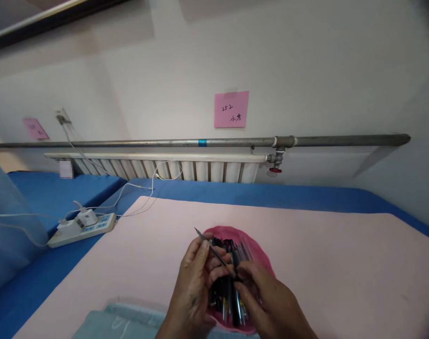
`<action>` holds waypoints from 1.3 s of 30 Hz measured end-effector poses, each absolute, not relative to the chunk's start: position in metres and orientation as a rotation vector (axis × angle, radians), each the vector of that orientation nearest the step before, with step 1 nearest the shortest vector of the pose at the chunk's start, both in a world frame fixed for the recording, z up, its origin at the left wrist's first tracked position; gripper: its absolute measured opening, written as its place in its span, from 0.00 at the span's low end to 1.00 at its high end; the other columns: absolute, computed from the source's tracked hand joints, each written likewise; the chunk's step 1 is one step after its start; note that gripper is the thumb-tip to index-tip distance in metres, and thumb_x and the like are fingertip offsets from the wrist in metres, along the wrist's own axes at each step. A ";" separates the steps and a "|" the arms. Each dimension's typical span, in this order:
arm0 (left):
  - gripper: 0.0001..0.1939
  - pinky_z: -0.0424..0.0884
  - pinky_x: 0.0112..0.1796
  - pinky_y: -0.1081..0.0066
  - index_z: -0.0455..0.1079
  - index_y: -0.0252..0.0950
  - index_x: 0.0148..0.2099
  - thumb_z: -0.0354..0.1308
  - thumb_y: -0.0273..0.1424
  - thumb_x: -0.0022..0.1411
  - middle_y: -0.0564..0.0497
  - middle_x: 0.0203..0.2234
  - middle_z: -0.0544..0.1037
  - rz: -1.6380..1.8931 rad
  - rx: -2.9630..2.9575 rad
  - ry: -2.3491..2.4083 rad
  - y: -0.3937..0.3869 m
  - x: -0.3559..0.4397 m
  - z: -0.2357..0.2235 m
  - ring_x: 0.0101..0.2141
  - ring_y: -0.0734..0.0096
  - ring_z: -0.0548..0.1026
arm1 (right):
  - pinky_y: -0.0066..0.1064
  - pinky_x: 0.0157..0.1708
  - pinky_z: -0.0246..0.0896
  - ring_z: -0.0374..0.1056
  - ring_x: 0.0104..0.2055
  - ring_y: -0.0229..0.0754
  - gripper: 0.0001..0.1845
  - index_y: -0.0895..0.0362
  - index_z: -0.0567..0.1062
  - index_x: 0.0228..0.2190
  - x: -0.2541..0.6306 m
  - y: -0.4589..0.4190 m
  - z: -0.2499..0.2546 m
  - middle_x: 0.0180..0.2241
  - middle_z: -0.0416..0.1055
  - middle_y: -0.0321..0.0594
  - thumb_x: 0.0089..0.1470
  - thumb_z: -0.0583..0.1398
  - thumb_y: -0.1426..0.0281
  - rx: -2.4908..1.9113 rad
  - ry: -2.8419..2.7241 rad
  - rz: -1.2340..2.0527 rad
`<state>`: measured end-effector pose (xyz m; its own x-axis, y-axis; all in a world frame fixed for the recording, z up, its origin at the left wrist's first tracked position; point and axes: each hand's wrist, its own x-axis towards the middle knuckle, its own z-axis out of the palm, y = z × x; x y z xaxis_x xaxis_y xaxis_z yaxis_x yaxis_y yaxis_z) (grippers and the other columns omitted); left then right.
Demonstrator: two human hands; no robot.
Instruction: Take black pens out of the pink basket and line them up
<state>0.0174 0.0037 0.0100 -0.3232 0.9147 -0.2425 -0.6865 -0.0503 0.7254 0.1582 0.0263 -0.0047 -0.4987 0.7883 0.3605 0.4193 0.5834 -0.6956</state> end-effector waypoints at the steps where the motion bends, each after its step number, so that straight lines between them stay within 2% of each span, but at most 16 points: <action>1: 0.11 0.74 0.33 0.65 0.64 0.35 0.41 0.56 0.33 0.56 0.49 0.27 0.76 1.672 0.340 0.934 0.003 0.018 0.010 0.30 0.67 0.77 | 0.33 0.34 0.66 0.71 0.33 0.41 0.10 0.50 0.66 0.39 0.159 0.027 -0.005 0.32 0.73 0.36 0.54 0.51 0.71 -0.945 -2.140 0.728; 5: 0.12 0.74 0.33 0.66 0.64 0.35 0.42 0.57 0.33 0.56 0.49 0.26 0.76 1.669 0.327 0.937 0.003 0.018 0.009 0.30 0.67 0.77 | 0.33 0.35 0.66 0.70 0.38 0.42 0.12 0.50 0.66 0.40 0.160 0.028 -0.004 0.37 0.72 0.39 0.53 0.53 0.72 -0.897 -2.200 0.712; 7: 0.11 0.74 0.33 0.65 0.64 0.35 0.41 0.57 0.33 0.56 0.49 0.26 0.76 1.664 0.316 0.939 0.003 0.017 0.009 0.30 0.67 0.77 | 0.34 0.36 0.66 0.70 0.38 0.43 0.12 0.51 0.67 0.40 0.160 0.028 -0.004 0.36 0.72 0.39 0.51 0.54 0.72 -0.906 -2.220 0.695; 10: 0.12 0.74 0.33 0.65 0.64 0.35 0.41 0.57 0.33 0.56 0.49 0.27 0.76 1.660 0.321 0.931 0.004 0.017 0.009 0.30 0.67 0.77 | 0.33 0.34 0.66 0.71 0.35 0.42 0.11 0.51 0.67 0.40 0.159 0.027 -0.003 0.34 0.73 0.39 0.54 0.51 0.72 -0.942 -2.177 0.808; 13: 0.12 0.74 0.32 0.67 0.64 0.35 0.42 0.57 0.34 0.56 0.49 0.26 0.76 1.659 0.333 0.932 0.004 0.017 0.010 0.30 0.68 0.77 | 0.32 0.34 0.66 0.71 0.35 0.41 0.12 0.50 0.67 0.40 0.157 0.024 -0.004 0.36 0.74 0.39 0.56 0.48 0.70 -0.923 -2.131 0.922; 18: 0.12 0.74 0.33 0.66 0.64 0.35 0.42 0.57 0.33 0.56 0.49 0.26 0.76 1.661 0.325 0.924 0.003 0.017 0.011 0.30 0.68 0.77 | 0.37 0.40 0.64 0.69 0.39 0.45 0.12 0.51 0.69 0.39 0.156 0.023 -0.004 0.36 0.73 0.40 0.51 0.53 0.72 -0.926 -2.130 0.785; 27: 0.11 0.72 0.30 0.71 0.64 0.35 0.41 0.57 0.32 0.56 0.50 0.26 0.76 1.657 0.350 0.908 0.003 0.017 0.014 0.29 0.69 0.76 | 0.31 0.36 0.64 0.71 0.38 0.41 0.13 0.49 0.67 0.42 0.156 0.020 0.005 0.40 0.74 0.37 0.55 0.49 0.70 -0.900 -2.079 1.068; 30: 0.12 0.72 0.29 0.72 0.64 0.34 0.42 0.57 0.33 0.55 0.50 0.26 0.76 1.660 0.356 0.917 0.003 0.016 0.014 0.29 0.69 0.76 | 0.31 0.35 0.64 0.71 0.36 0.40 0.12 0.49 0.67 0.40 0.155 0.019 0.007 0.38 0.74 0.36 0.55 0.49 0.69 -0.876 -2.045 1.143; 34: 0.14 0.70 0.29 0.73 0.66 0.35 0.42 0.58 0.36 0.54 0.49 0.25 0.76 1.632 0.415 0.925 0.002 0.018 0.012 0.27 0.70 0.76 | 0.30 0.30 0.64 0.71 0.31 0.40 0.09 0.50 0.67 0.37 0.152 0.020 0.005 0.32 0.75 0.35 0.53 0.51 0.68 -1.008 -1.979 1.180; 39: 0.14 0.68 0.34 0.71 0.70 0.34 0.41 0.59 0.36 0.53 0.47 0.29 0.77 1.490 0.591 0.996 -0.002 0.021 0.013 0.30 0.70 0.75 | 0.29 0.26 0.62 0.71 0.29 0.41 0.07 0.51 0.69 0.33 0.154 0.022 0.006 0.28 0.75 0.35 0.53 0.52 0.65 -1.072 -2.051 1.084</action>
